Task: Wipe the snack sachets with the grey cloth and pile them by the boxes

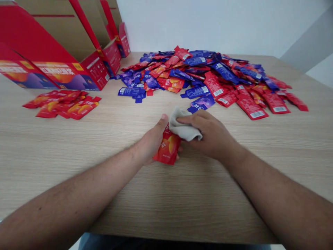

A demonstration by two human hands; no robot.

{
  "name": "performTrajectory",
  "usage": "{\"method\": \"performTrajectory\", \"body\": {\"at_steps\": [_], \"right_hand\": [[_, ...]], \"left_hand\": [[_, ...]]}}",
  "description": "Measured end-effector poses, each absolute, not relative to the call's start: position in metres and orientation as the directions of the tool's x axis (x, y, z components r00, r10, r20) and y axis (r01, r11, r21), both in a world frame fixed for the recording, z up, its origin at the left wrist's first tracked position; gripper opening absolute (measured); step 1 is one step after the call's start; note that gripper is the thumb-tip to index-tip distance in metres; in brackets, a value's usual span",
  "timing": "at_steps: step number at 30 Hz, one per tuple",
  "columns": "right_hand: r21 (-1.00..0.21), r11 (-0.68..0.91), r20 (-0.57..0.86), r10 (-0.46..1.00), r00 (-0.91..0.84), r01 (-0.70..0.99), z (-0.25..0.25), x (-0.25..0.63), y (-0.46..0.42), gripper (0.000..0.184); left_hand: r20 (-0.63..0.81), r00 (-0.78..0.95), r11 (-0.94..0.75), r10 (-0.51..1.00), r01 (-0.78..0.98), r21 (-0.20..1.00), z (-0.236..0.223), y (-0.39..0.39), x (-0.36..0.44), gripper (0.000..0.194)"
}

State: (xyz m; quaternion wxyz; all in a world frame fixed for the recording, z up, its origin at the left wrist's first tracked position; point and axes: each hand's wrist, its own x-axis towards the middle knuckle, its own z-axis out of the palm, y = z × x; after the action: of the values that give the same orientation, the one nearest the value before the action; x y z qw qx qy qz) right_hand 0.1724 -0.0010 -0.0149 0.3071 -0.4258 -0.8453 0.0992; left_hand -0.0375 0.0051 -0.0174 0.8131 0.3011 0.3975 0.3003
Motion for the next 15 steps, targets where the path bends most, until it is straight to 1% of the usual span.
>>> {"method": "performTrajectory", "body": {"at_steps": [2, 4, 7, 11, 13, 15], "right_hand": [[-0.428, 0.596, 0.469, 0.789, -0.396, 0.679, -0.016, 0.175, 0.004, 0.042], [-0.435, 0.61, 0.456, 0.784, -0.421, 0.663, -0.015, 0.17, -0.001, 0.044], [-0.459, 0.653, 0.345, 0.756, -0.557, 0.602, -0.008, 0.155, -0.021, 0.05], [-0.474, 0.705, 0.203, 0.67, -0.714, 0.528, 0.004, 0.148, -0.036, 0.04], [-0.483, 0.717, 0.161, 0.637, -0.754, 0.503, 0.008, 0.154, -0.032, 0.04], [-0.47, 0.706, 0.148, 0.655, -0.741, 0.53, 0.009, 0.162, -0.025, 0.042]], "left_hand": [[-0.489, 0.512, 0.658, 0.706, -0.22, 0.72, -0.016, 0.006, -0.038, 0.077], [-0.503, 0.486, 0.659, 0.714, -0.225, 0.718, -0.014, 0.005, -0.037, 0.077], [-0.515, 0.433, 0.654, 0.739, -0.281, 0.702, -0.008, 0.004, -0.032, 0.079], [-0.55, 0.395, 0.67, 0.735, -0.305, 0.676, -0.002, 0.001, -0.028, 0.09], [-0.533, 0.395, 0.658, 0.748, -0.333, 0.676, -0.003, 0.001, -0.028, 0.088], [-0.491, 0.438, 0.649, 0.753, -0.373, 0.663, -0.006, 0.002, -0.03, 0.084]]}}
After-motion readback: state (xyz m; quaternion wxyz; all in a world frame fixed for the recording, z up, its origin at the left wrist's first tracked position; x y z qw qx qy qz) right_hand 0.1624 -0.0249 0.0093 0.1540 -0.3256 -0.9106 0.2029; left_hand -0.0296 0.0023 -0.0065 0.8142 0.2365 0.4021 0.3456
